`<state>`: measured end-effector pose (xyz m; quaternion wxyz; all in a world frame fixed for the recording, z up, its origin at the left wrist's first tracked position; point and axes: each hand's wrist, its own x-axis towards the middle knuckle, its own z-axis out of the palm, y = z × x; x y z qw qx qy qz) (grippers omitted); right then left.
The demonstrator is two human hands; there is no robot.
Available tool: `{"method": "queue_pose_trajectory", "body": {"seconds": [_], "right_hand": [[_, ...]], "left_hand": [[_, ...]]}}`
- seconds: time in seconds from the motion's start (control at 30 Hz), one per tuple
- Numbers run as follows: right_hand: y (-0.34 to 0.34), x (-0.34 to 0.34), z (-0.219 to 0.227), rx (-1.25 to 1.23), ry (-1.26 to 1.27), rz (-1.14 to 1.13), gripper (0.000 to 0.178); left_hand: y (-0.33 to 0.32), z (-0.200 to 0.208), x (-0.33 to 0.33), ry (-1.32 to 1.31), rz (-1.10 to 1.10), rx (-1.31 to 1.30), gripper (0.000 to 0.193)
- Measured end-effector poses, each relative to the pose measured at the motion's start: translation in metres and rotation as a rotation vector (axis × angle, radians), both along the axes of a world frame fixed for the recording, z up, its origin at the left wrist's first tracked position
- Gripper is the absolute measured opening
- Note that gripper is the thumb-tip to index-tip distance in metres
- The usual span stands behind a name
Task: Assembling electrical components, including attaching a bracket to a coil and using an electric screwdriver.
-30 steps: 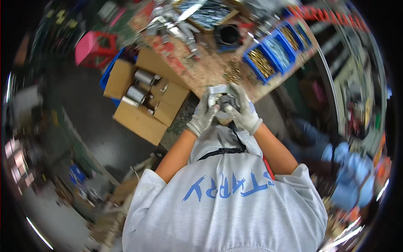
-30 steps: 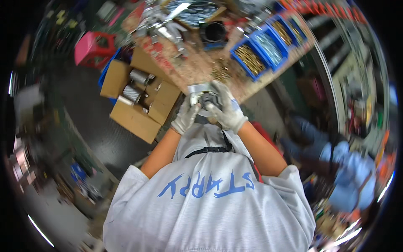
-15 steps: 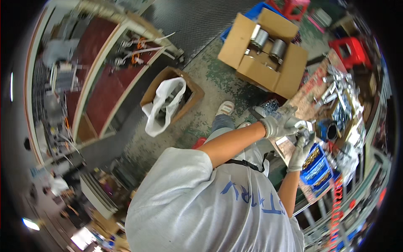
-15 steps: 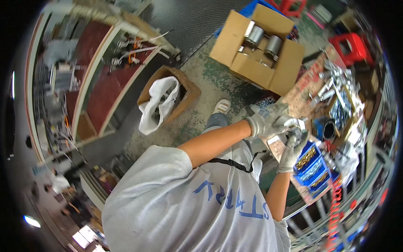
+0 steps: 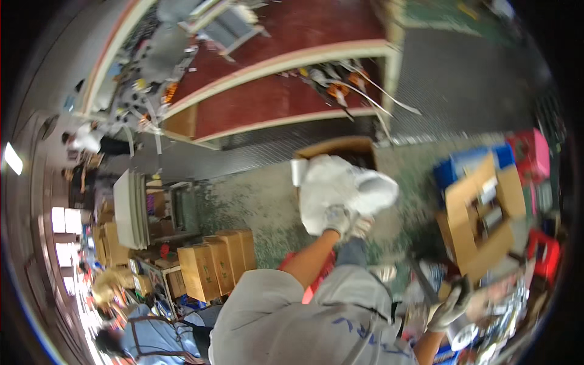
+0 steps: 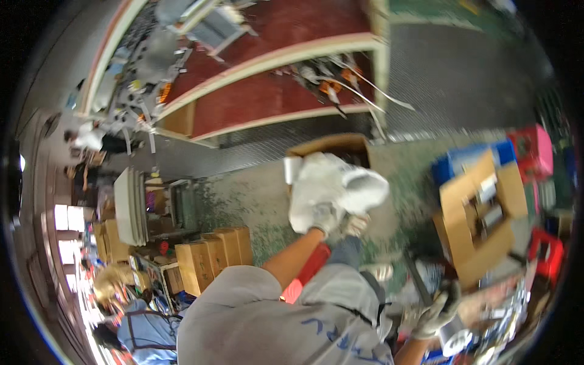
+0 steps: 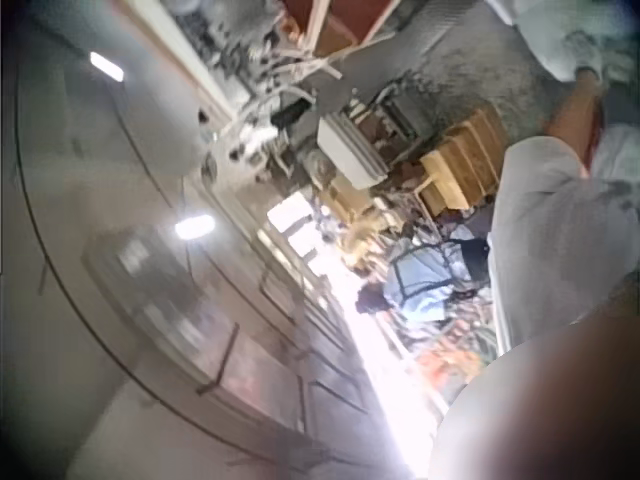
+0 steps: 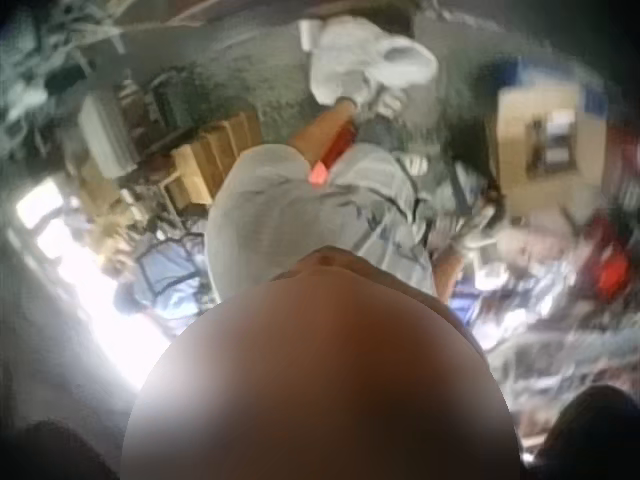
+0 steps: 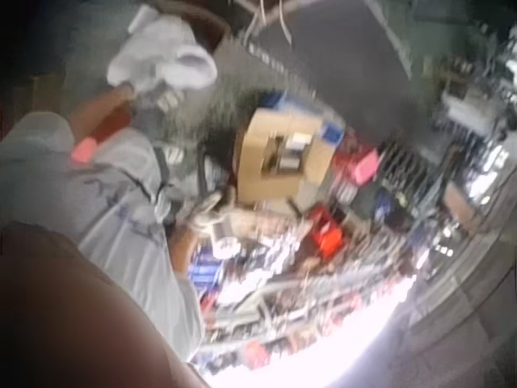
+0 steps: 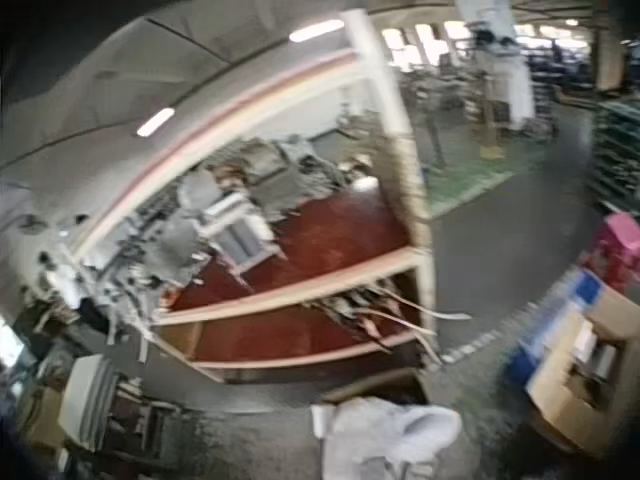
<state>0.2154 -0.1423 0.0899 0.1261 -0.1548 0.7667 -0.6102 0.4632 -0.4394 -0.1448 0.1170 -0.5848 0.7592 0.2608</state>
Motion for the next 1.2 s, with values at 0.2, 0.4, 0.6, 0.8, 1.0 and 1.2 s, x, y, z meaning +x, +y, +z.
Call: {"method": "queue_pose_trajectory", "body": {"seconds": [0.2,0.4,0.6,0.8,1.0,1.2], "right_hand": [[-0.060,0.026,-0.060,0.268,-0.007,0.381,0.032],[-0.025,0.043,-0.130,0.619,-0.399,0.148,0.027],[-0.004,0.063,-0.166,0.689,-0.620,-0.010,0.026],[-0.009,0.062,-0.161,0.613,-0.568,0.012,0.023],[-0.010,0.049,-0.134,0.535,-0.333,0.017,0.023],[-0.004,0.039,-0.091,0.210,-0.504,0.075,0.030]], "left_hand": [[-0.070,-0.091,0.011,0.031,0.084,0.351,0.054],[-0.121,-0.171,-0.032,-0.208,-0.019,0.383,0.055],[-0.153,-0.246,-0.091,-0.363,-0.066,0.430,0.057],[-0.165,-0.200,-0.073,-0.278,-0.005,0.361,0.057],[-0.104,0.011,0.014,0.169,0.338,0.157,0.043],[-0.084,0.143,0.046,0.626,0.951,0.739,0.031]]}}
